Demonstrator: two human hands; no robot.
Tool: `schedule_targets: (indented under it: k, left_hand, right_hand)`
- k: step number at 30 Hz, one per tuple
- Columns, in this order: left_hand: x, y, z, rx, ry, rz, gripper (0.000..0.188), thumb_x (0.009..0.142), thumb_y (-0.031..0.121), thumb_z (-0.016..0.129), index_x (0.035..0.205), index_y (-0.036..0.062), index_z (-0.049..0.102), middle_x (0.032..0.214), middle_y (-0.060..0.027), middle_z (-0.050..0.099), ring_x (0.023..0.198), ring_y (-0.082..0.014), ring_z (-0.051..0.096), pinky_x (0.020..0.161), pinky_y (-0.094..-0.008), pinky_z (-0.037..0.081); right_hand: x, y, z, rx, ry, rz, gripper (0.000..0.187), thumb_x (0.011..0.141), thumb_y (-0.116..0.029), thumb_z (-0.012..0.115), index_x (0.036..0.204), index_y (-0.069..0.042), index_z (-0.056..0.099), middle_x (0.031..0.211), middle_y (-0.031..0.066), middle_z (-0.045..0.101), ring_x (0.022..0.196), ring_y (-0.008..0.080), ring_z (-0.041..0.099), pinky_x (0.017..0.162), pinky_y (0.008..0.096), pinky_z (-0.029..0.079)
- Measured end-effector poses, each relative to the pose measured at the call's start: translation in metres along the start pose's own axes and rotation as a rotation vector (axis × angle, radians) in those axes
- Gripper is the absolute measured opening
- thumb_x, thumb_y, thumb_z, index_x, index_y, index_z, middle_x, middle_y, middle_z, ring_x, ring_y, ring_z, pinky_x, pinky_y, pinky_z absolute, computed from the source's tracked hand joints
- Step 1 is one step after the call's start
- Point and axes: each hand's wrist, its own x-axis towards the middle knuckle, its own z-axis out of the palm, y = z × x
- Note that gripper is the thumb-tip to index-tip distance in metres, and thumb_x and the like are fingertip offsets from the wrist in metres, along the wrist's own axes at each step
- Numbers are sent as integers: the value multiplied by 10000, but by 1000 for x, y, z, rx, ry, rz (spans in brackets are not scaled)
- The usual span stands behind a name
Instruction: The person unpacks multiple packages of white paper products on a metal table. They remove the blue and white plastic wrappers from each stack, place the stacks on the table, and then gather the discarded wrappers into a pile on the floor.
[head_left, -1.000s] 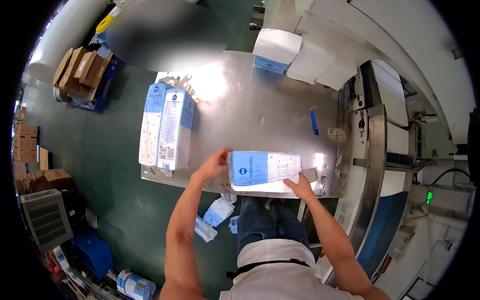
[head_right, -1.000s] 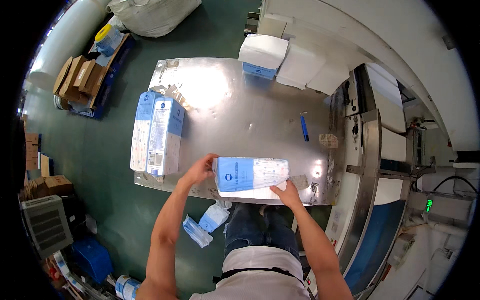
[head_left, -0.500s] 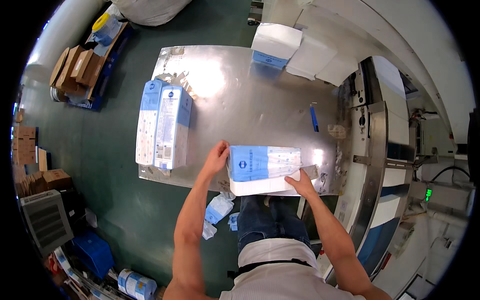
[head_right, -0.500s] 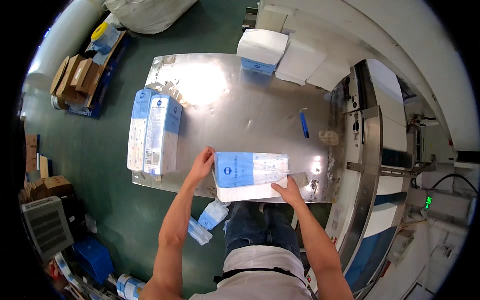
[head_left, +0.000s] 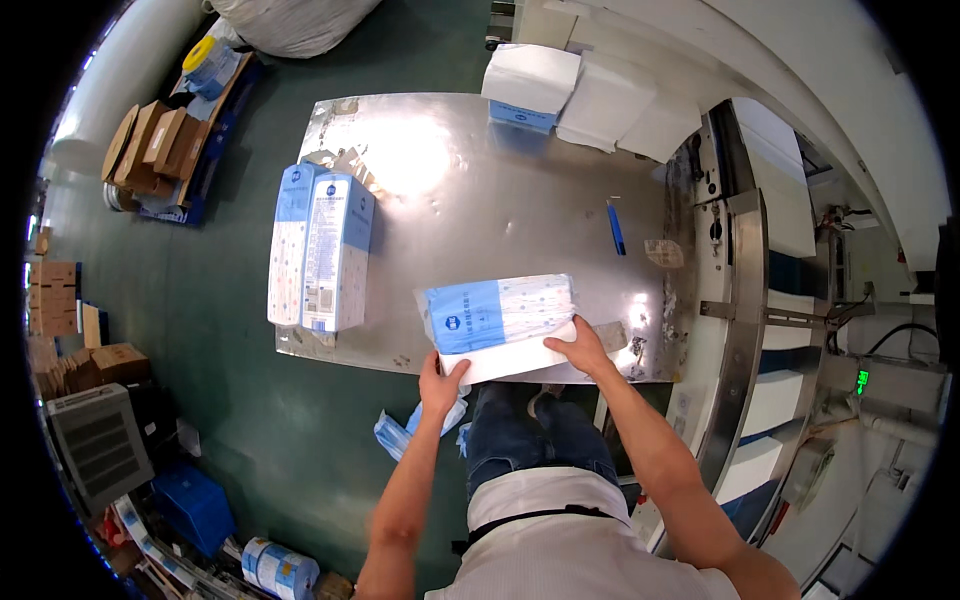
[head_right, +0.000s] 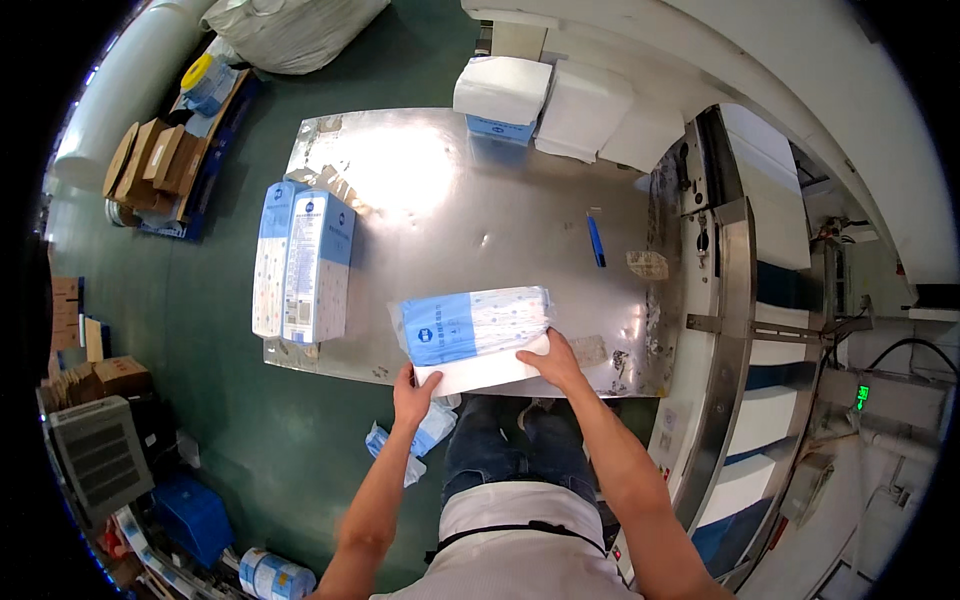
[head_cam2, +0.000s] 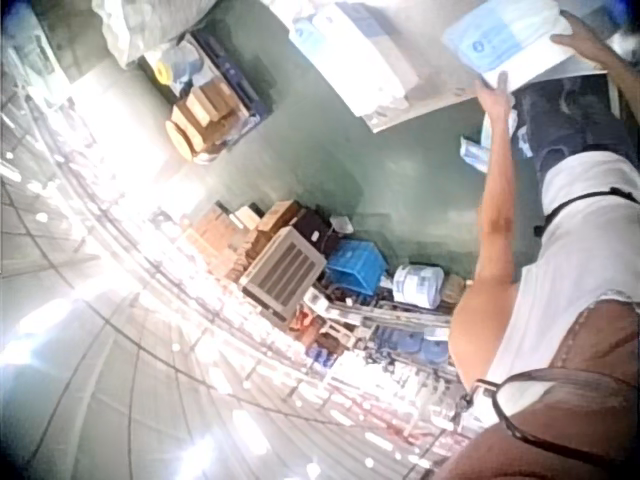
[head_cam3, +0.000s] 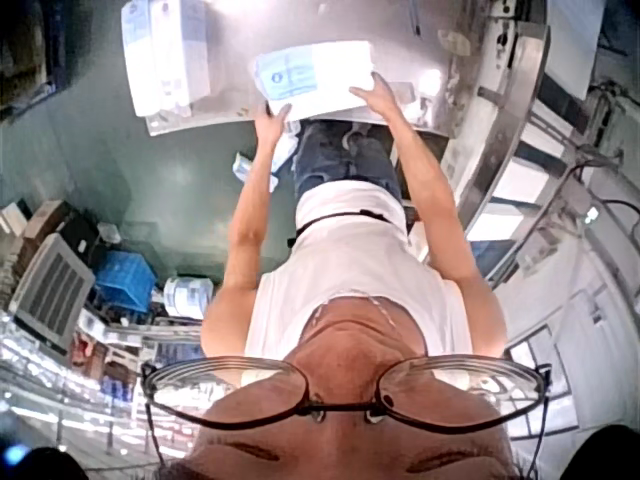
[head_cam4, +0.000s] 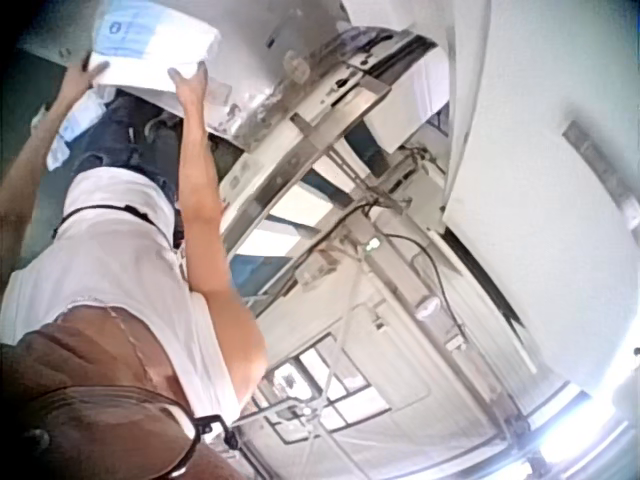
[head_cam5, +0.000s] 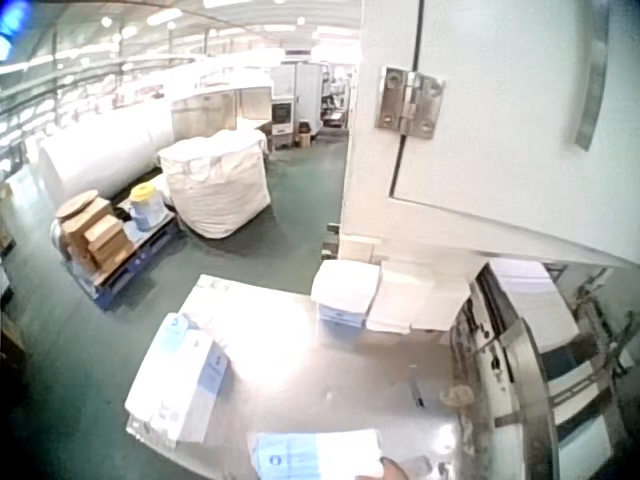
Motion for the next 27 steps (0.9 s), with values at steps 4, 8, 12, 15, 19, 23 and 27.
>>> schedule_targets:
  k: [4, 8, 12, 15, 19, 23, 27]
  left_hand:
    - [-30, -10, -9, -220, -81, -59, 694, 835, 112, 839, 1428, -21, 504, 1281, -156, 672, 1141, -262, 663, 953, -381, 536]
    - [-70, -41, -21, -272, -34, -141, 778, 819, 78, 845, 1483, 12, 444, 1305, -140, 657, 1154, -278, 657, 955, -389, 544]
    - [-113, -55, -24, -274, 102, -244, 712, 846, 114, 830, 1461, 23, 482, 1320, -139, 650, 1151, -261, 657, 960, -377, 539]
    - [-155, -70, -35, -318, 178, -331, 707, 849, 92, 817, 1466, 37, 476, 1345, -140, 637, 1197, -266, 638, 1000, -394, 526]
    - [-244, -104, -50, -625, 206, -325, 869, 804, -13, 804, 1525, 44, 322, 1385, -160, 596, 1266, -305, 600, 1030, -444, 535]
    - [-332, -110, -62, -741, 241, -530, 834, 861, -6, 755, 1560, 44, 302, 1440, -153, 572, 1299, -327, 587, 1049, -463, 523]
    - [-366, -132, -44, -816, 337, -659, 655, 973, 121, 678, 1547, 16, 380, 1460, -172, 568, 1247, -299, 624, 1036, -466, 523]
  right_hand:
    - [1, -4, -3, -92, -168, -50, 919, 744, -333, 901, 1450, 51, 455, 1408, 218, 600, 1289, 325, 596, 1109, 384, 445]
    - [-18, -18, 10, -177, -130, 67, 915, 728, -295, 907, 1448, 53, 462, 1402, 220, 605, 1289, 329, 596, 1120, 395, 437]
    - [-31, -33, 26, -199, -382, -24, 916, 670, -321, 912, 1412, 34, 511, 1379, 233, 614, 1308, 366, 572, 1111, 415, 444]
    - [-18, -17, 56, -125, -637, -265, 1025, 674, -348, 899, 1509, -2, 417, 1404, 281, 572, 1318, 397, 556, 1116, 424, 439]
    - [-41, -18, 107, -401, -849, -336, 1258, 636, -327, 923, 1609, -10, 190, 1473, 315, 486, 1380, 410, 487, 1159, 414, 397]
    - [-87, -18, 131, -344, -1146, -348, 1395, 637, -321, 943, 1609, 42, 11, 1511, 326, 447, 1437, 412, 429, 1195, 392, 359]
    - [-135, -61, 98, -525, -1150, -289, 1440, 647, -383, 944, 1619, 13, -41, 1498, 327, 473, 1336, 419, 545, 1133, 401, 430]
